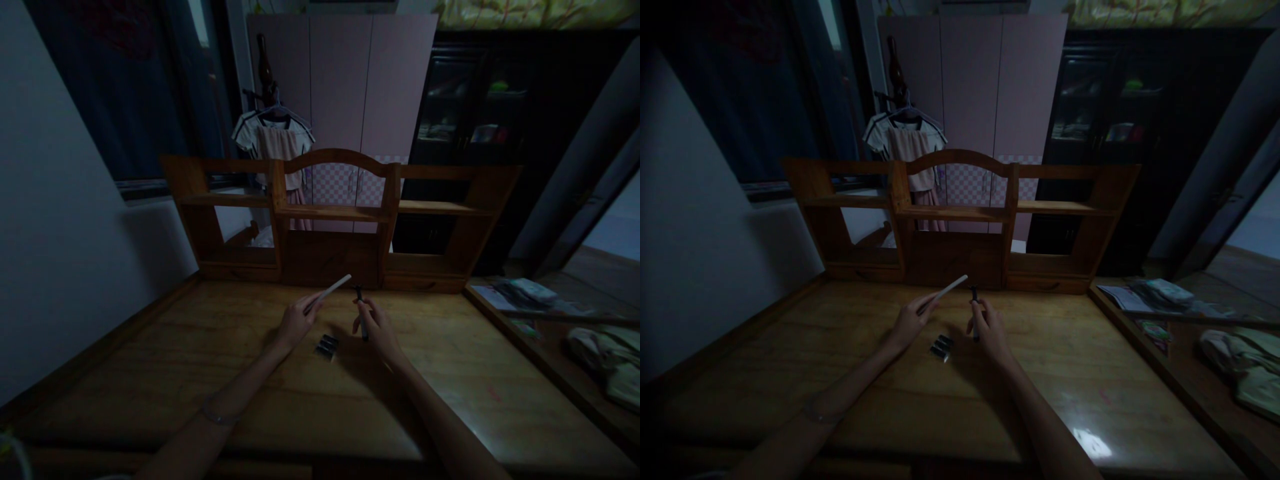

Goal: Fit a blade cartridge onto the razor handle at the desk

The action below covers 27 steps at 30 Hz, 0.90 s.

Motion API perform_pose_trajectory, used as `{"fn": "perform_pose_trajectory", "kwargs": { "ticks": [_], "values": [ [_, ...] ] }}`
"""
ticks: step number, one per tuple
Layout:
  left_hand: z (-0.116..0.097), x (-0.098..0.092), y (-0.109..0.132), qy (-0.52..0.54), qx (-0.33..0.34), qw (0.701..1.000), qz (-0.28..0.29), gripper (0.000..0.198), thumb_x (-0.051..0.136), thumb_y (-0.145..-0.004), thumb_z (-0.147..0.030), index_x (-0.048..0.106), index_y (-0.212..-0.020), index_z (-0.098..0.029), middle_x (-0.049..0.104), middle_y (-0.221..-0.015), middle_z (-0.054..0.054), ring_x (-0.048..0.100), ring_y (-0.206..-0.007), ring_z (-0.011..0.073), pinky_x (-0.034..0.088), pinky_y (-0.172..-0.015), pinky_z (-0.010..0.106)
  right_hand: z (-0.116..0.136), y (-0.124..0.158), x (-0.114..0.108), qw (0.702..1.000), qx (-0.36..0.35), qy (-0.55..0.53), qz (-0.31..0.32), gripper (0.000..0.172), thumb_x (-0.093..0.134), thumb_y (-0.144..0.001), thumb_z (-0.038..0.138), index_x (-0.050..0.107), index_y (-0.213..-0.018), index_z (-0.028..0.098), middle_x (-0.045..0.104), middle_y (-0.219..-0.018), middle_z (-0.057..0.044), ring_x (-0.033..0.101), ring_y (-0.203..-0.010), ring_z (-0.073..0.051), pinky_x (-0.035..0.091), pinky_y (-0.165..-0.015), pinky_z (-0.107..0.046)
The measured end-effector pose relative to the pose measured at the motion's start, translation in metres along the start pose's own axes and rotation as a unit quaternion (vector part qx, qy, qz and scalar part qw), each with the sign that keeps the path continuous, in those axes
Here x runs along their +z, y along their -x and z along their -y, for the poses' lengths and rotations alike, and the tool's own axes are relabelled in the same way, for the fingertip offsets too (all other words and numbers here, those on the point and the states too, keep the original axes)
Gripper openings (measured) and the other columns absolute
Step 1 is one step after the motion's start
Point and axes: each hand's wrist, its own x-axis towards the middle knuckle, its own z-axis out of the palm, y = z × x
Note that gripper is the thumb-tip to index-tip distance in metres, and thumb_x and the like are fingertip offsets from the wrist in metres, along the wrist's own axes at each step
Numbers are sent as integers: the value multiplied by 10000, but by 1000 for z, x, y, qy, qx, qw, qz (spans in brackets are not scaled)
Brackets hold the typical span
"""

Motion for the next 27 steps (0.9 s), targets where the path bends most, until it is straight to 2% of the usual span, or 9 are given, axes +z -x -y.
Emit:
{"fn": "perform_pose_trajectory", "kwargs": {
  "ticks": [7, 27],
  "values": [
    [9, 1, -1, -8, -14, 1000, -21, 314, 492, -866, -346, 613, -1129, -223, 665, -1090, 49, 623, -995, 197, 499, -871, 327, -3, 0, 0, 1000, 6, 9, -1, 431, 360, -892, 538, 532, -1031, 169, 578, -527, 6, 530, -452, -140, 376, -427, -215],
    [-2, 0, 0, 1, 5, 1000, -29, 310, 481, -874, -321, 604, -1141, -225, 649, -1124, 39, 603, -1035, 188, 477, -911, 328, -9, 0, 3, 1000, -1, -10, 9, 366, 381, -891, 518, 498, -1004, 190, 544, -516, 31, 518, -431, -137, 362, -403, -210]
  ]
}}
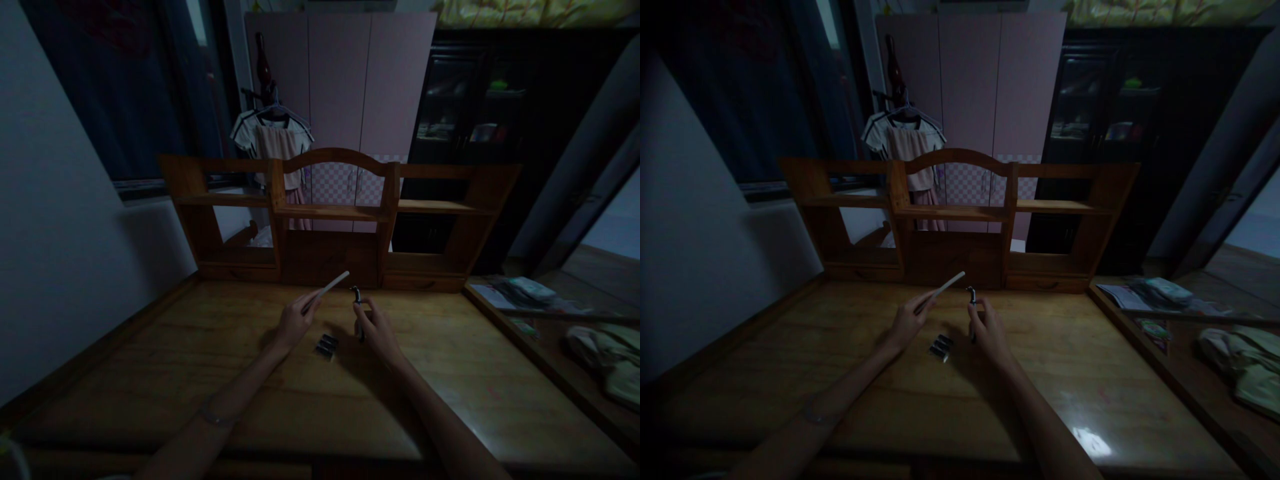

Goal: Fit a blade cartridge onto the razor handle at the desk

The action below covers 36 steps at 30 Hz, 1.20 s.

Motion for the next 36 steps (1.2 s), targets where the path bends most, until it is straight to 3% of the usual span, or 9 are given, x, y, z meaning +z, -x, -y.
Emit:
{"fn": "perform_pose_trajectory", "kwargs": {
  "ticks": [6, 11, 15, 23, 28, 33, 36],
  "values": [
    [-10, -2, 1, 14, 13, 1000, 25, 313, 483, -872, -321, 604, -1143, -223, 640, -1140, 43, 597, -1045, 191, 473, -921, 335, 0, 0, 0, 1000, 6, 0, -5, 359, 386, -892, 517, 502, -997, 194, 547, -520, 28, 520, -442, -136, 351, -404, -204],
    [-4, 1, 2, 10, -3, 998, 57, 294, 484, -870, -334, 633, -1096, -219, 671, -1071, 43, 624, -985, 195, 499, -870, 324, 7, 1, -1, 1000, 1, -19, 1, 364, 381, -895, 509, 507, -1007, 185, 546, -511, 26, 501, -436, -130, 349, -406, -199],
    [2, 2, 2, 7, -19, 999, 48, 307, 483, -870, -337, 619, -1119, -219, 663, -1091, 42, 620, -996, 192, 498, -871, 316, 12, 0, -4, 999, 0, -44, 3, 370, 366, -902, 497, 515, -1006, 174, 550, -502, 22, 469, -422, -121, 327, -397, -192],
    [-7, 0, 2, 17, 12, 998, 60, 284, 497, -869, -318, 622, -1107, -228, 664, -1079, 34, 618, -981, 181, 493, -865, 300, 13, 1, -6, 996, 14, -89, 25, 342, 349, -910, 471, 512, -970, 177, 538, -477, 31, 460, -423, -120, 332, -411, -190],
    [-5, 1, 2, 17, 13, 999, 29, 298, 492, -870, -316, 616, -1121, -216, 661, -1083, 47, 619, -984, 193, 496, -867, 320, 12, 1, -5, 994, 10, -100, 29, 317, 344, -919, 450, 508, -951, 181, 541, -486, 31, 472, -433, -119, 335, -423, -193],
    [-11, -1, 3, 17, 37, 997, 60, 292, 504, -866, -304, 614, -1127, -231, 664, -1071, 40, 621, -964, 183, 500, -845, 301, 8, 0, -4, 996, 21, -89, 24, 326, 346, -914, 456, 517, -952, 182, 531, -464, 36, 453, -406, -116, 315, -401, -192],
    [-11, -1, 2, 7, 32, 998, 51, 289, 505, -865, -309, 617, -1122, -238, 666, -1063, 40, 622, -958, 185, 497, -848, 307, 7, 0, -4, 996, 17, -88, 23, 327, 344, -914, 455, 520, -952, 181, 534, -467, 34, 460, -412, -118, 322, -410, -194]
  ]
}}
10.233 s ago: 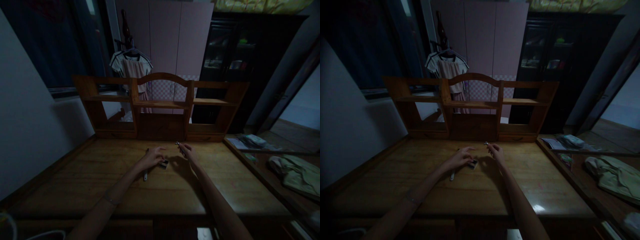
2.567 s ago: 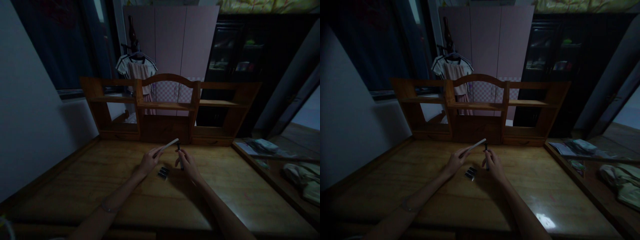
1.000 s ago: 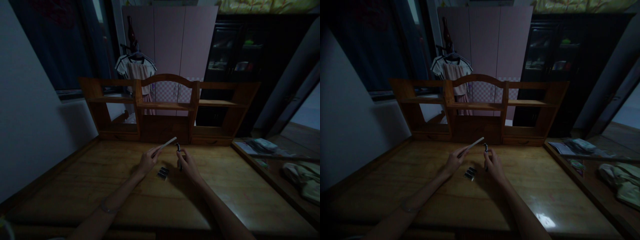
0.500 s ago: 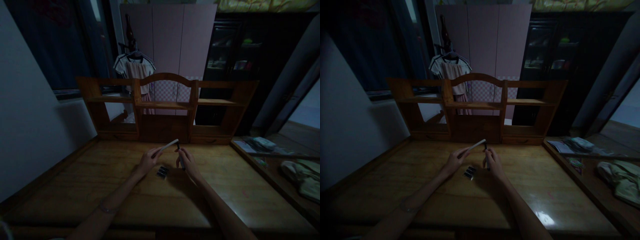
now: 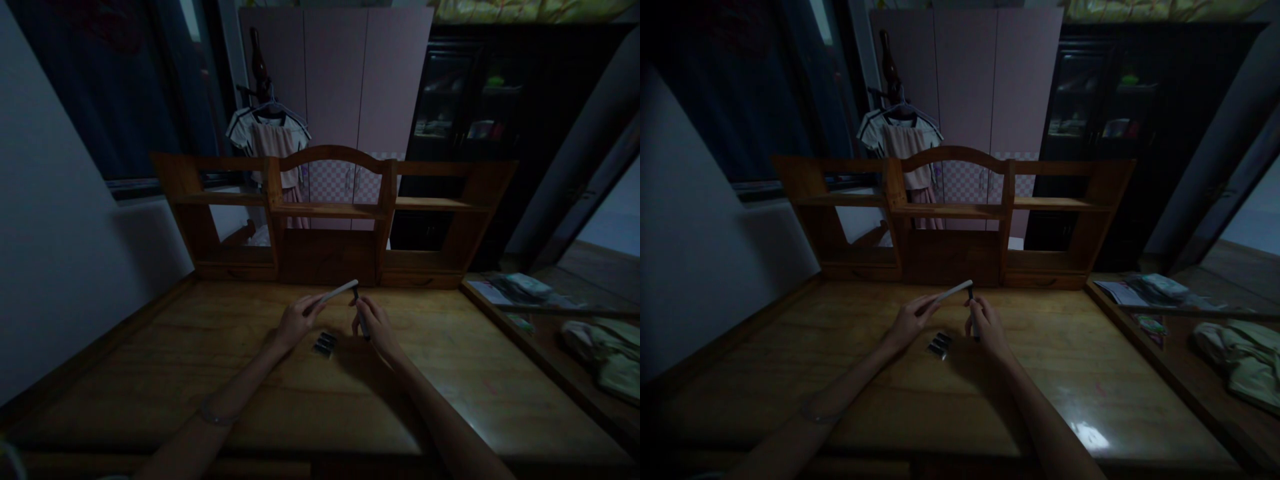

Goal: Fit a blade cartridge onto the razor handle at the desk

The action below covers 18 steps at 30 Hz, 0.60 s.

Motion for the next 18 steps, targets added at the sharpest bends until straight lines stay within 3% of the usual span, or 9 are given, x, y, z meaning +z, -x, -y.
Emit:
{"fn": "perform_pose_trajectory", "kwargs": {
  "ticks": [3, 9, 15, 18],
  "values": [
    [3, 0, -1, 1, -9, 1000, -26, 291, 502, -867, -307, 615, -1126, -236, 664, -1071, 40, 621, -965, 184, 491, -865, 315, 0, 0, 0, 1000, -4, 1, -4, 331, 339, -916, 453, 520, -951, 178, 533, -470, 32, 470, -422, -120, 329, -419, -196],
    [1, 0, -1, 13, 8, 1000, 3, 289, 517, -860, -304, 617, -1122, -233, 662, -1068, 44, 622, -954, 180, 499, -838, 300, 0, 0, -1, 1000, 5, 0, 10, 338, 327, -919, 458, 511, -969, 180, 532, -471, 33, 461, -412, -120, 324, -414, -194],
    [3, -3, -2, -3, -2, 999, -36, 299, 505, -866, -303, 606, -1140, -238, 649, -1108, 38, 607, -999, 185, 480, -883, 315, 0, -1, 0, 1000, 4, 3, 4, 347, 328, -911, 471, 504, -963, 177, 522, -463, 37, 459, -412, -123, 328, -412, -197],
    [-1, -3, -1, -1, 9, 1000, -14, 309, 504, -868, -304, 594, -1158, -245, 650, -1098, 38, 612, -977, 178, 487, -858, 300, 0, -1, 0, 1000, 12, 3, 4, 359, 325, -906, 480, 505, -965, 175, 524, -471, 34, 462, -413, -123, 330, -406, -197]
  ]
}}
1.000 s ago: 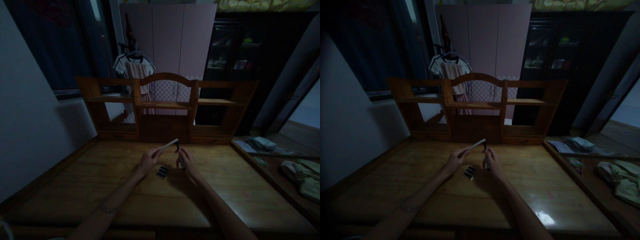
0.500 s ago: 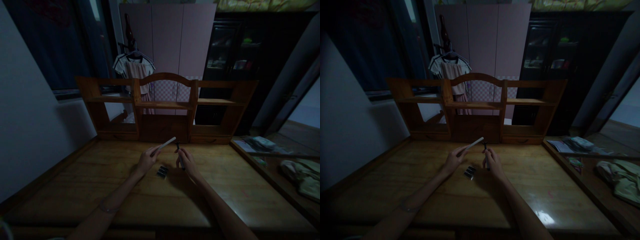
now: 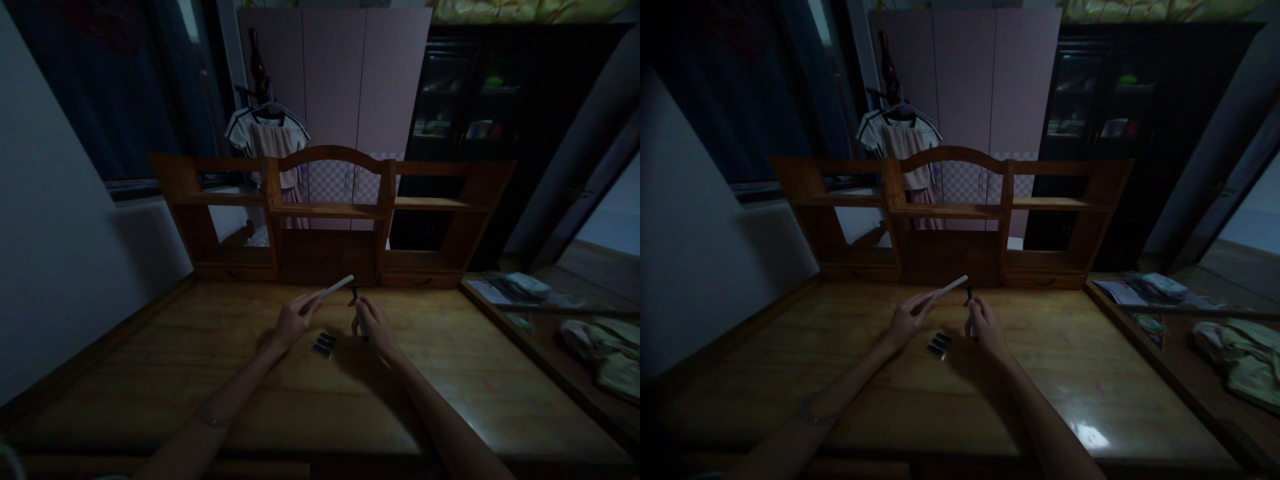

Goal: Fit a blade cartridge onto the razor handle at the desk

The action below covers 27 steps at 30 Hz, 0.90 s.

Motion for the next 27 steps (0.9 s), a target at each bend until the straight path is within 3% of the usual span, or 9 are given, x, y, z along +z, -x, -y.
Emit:
{"fn": "perform_pose_trajectory", "kwargs": {
  "ticks": [3, 8, 13, 19, 27],
  "values": [
    [-3, 2, 1, -15, 1, 1000, 17, 313, 511, -866, -308, 589, -1164, -259, 662, -1057, 36, 626, -921, 172, 498, -814, 287, 0, 0, 0, 1000, 1, -1, 1, 359, 324, -906, 479, 507, -963, 175, 525, -474, 35, 472, -418, -123, 338, -414, -198],
    [0, 2, 1, -31, -13, 999, -13, 315, 501, -870, -312, 589, -1167, -257, 664, -1055, 41, 634, -899, 173, 501, -814, 290, 0, 1, 0, 1000, -7, 0, -2, 354, 322, -911, 473, 506, -965, 175, 525, -474, 36, 480, -428, -122, 343, -433, -198],
    [-1, 3, 2, -23, -3, 1000, 6, 316, 495, -871, -313, 585, -1172, -270, 660, -1073, 35, 626, -944, 178, 499, -837, 300, 2, 2, -1, 1000, -6, 7, 3, 370, 314, -914, 478, 513, -963, 171, 525, -477, 29, 474, -432, -126, 330, -422, -200],
    [4, 1, -1, -17, -9, 999, -27, 307, 498, -867, -304, 598, -1151, -246, 643, -1123, 37, 607, -1008, 186, 486, -882, 319, 4, 3, -1, 1000, -9, 10, -3, 370, 324, -915, 480, 515, -966, 167, 521, -485, 27, 463, -441, -127, 335, -428, -202],
    [-4, 3, 1, -11, -2, 1000, -1, 305, 502, -870, -309, 595, -1156, -260, 659, -1074, 36, 619, -955, 177, 496, -833, 300, 7, 3, -1, 1000, -4, -11, 12, 351, 332, -917, 473, 510, -966, 175, 529, -493, 32, 470, -431, -124, 335, -419, -199]
  ]
}}
